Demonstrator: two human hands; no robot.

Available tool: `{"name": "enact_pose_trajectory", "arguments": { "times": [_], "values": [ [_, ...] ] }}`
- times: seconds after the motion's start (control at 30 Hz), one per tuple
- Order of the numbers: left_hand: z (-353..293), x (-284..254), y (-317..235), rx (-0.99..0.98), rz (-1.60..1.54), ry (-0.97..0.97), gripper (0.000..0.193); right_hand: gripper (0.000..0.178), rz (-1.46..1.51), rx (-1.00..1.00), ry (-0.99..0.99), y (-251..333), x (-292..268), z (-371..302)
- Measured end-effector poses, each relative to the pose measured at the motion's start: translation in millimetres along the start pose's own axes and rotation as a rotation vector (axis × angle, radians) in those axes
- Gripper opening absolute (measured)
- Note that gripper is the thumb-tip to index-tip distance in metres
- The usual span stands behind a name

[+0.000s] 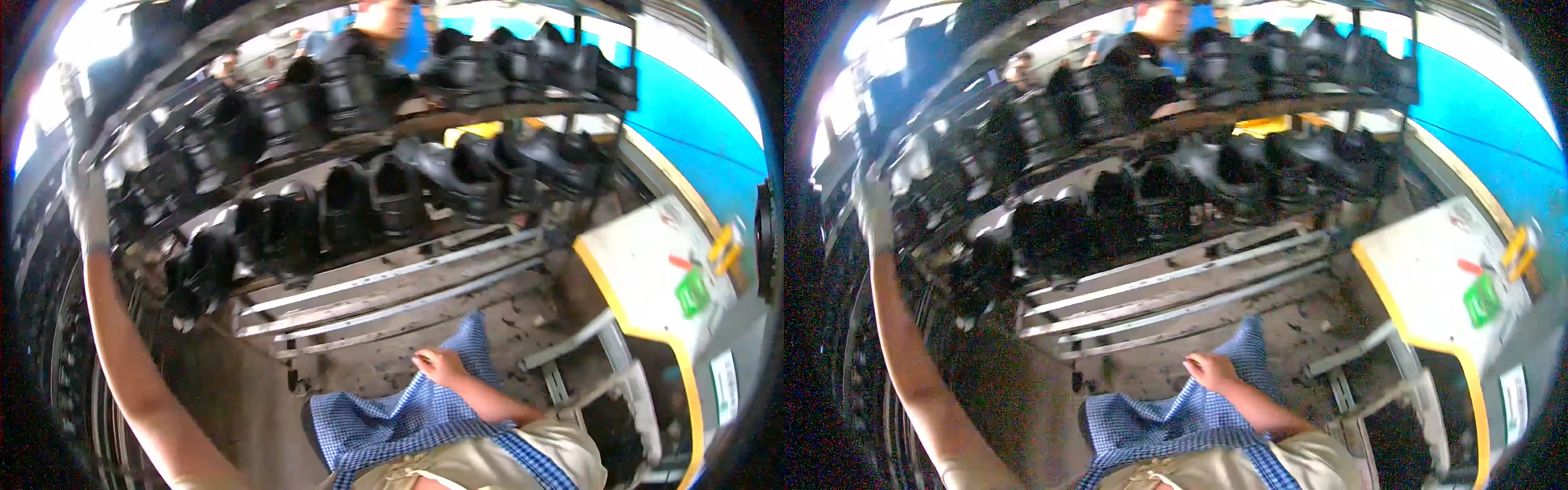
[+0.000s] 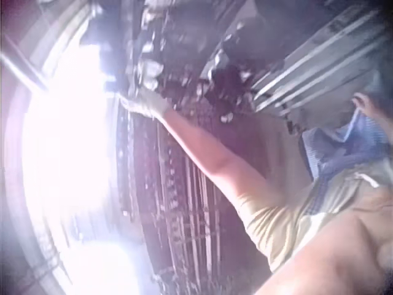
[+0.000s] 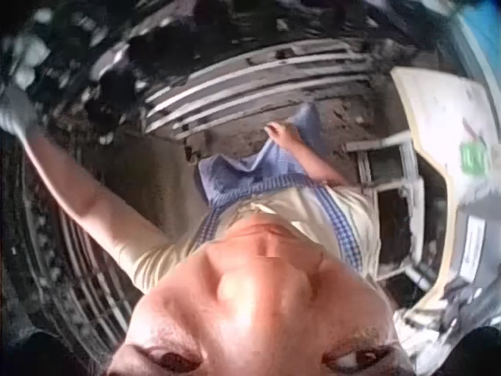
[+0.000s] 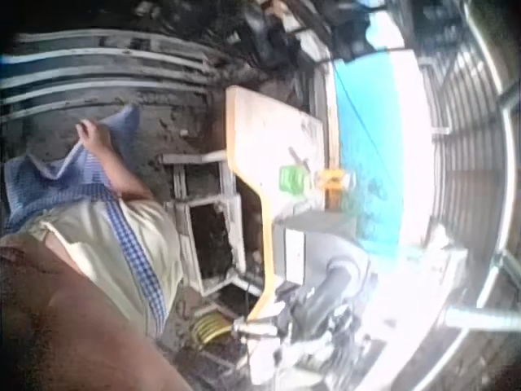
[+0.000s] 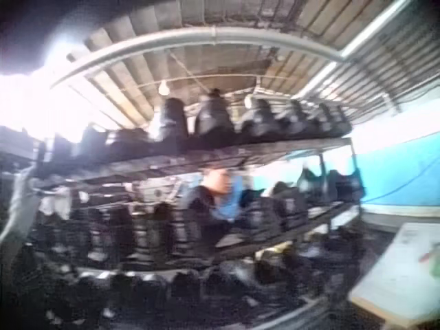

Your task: The person repeatedly picks up black shoes from a metal rack, uses a small metal tool to scrape or clean the shoe surface, and returns the shoes to the rack. The person handles multiple shoes one at a time throughout the clip.

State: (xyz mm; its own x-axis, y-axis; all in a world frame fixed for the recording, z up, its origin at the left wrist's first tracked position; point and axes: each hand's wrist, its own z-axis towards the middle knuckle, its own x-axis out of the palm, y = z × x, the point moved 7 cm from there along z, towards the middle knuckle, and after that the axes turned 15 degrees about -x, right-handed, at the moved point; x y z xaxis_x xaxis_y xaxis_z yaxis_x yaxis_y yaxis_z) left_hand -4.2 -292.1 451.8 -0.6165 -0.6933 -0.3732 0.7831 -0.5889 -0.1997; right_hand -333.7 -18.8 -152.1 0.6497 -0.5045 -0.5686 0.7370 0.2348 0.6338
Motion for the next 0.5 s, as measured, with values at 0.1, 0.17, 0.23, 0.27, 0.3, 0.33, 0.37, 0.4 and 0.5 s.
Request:
{"name": "enact_pose_trajectory", "arguments": {
  "times": [0.1, 0.17, 0.23, 0.27, 0.3, 0.33, 0.37, 0.4, 0.5],
  "values": [
    [-86.9, 23.8, -12.4, -0.056, -0.421, -0.127, 0.057, 0.030, 0.032, 0.122, -0.127, -16.0, -17.7, -11.9],
    [-169.2, 32.1, -39.9, -0.207, -0.647, 0.021, 0.053, 0.034, 0.109, 0.179, -0.194, -25.3, -21.0, -18.5],
    [-248.8, 34.8, -51.9, 0.005, -0.400, 0.172, 0.044, 0.039, 0.212, 0.230, -0.257, -42.7, -18.7, -21.8],
    [-301.2, 56.5, -31.8, -0.290, -0.961, 0.449, 0.036, 0.042, 0.268, 0.202, -0.344, -45.3, -30.4, -17.5],
    [-342.2, 61.2, -43.5, -0.253, -0.725, 0.330, 0.028, 0.045, 0.312, 0.185, -0.434, -49.0, -49.6, -13.2],
    [-391.3, 81.8, -28.7, -0.387, -0.859, 0.561, 0.026, 0.048, 0.354, 0.230, -0.542, -50.9, -70.2, -6.1],
    [-434.8, 92.4, -39.3, -0.535, -1.128, 0.674, 0.026, 0.050, 0.354, 0.217, -0.654, -45.2, -100.8, 1.9],
    [-479.0, 100.7, -41.8, -0.819, -1.103, 0.754, 0.033, 0.052, 0.376, 0.096, -0.757, -44.6, -135.5, 10.9],
    [-575.5, 107.4, -46.3, -0.911, -0.950, 0.874, 0.035, 0.044, 0.407, 0.068, -1.066, -7.1, -248.6, 41.5]
  ]
}}
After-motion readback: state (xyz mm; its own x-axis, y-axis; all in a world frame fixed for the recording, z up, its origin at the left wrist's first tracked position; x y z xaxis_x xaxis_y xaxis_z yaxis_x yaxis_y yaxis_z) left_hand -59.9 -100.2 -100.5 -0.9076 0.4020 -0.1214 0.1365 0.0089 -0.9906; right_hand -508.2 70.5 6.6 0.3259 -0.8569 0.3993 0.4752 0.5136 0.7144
